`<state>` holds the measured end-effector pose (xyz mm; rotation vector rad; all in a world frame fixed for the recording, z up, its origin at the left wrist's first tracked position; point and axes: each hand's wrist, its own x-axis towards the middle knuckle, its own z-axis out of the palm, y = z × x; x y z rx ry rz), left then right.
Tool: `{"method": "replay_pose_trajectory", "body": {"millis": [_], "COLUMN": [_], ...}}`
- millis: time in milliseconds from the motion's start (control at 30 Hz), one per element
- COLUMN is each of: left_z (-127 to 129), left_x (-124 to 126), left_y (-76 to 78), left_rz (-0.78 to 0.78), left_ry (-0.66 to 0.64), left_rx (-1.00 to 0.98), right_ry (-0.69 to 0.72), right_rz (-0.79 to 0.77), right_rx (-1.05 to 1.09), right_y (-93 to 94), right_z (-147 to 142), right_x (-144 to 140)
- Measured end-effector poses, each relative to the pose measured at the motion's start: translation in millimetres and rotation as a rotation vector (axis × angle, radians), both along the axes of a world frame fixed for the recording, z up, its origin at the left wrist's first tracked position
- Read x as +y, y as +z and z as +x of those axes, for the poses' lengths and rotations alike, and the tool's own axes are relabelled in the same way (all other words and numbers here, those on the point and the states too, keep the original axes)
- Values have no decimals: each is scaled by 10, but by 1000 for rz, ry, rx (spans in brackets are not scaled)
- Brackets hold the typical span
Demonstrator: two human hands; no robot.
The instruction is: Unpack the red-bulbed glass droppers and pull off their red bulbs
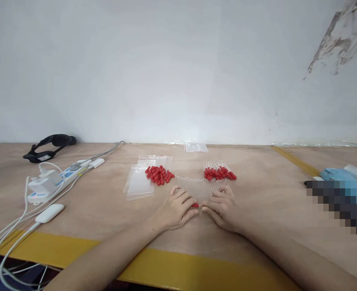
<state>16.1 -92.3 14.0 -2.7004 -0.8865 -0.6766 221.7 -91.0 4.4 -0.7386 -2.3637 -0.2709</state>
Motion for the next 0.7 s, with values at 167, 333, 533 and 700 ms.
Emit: {"method": "replay_pose_trajectory", "body": {"millis": [167,333,533,700], "left_z": [15,-2,13,-78], "left_x": [31,23,-21,12], "left_y": [3,20,29,38], "left_rz": [116,81,43,37], "left_ry": [-12,12,0,42], "left_rx": [30,38,18,31], "right_ry": [10,16,45,55], "right_rz": [-173,59,338,328], "right_rx": [-49,-3,-86,-85], "right_y": [56,10,3,45], "right_z": [-65,-35,48,210], "right_x": [-33,11,18,56]}}
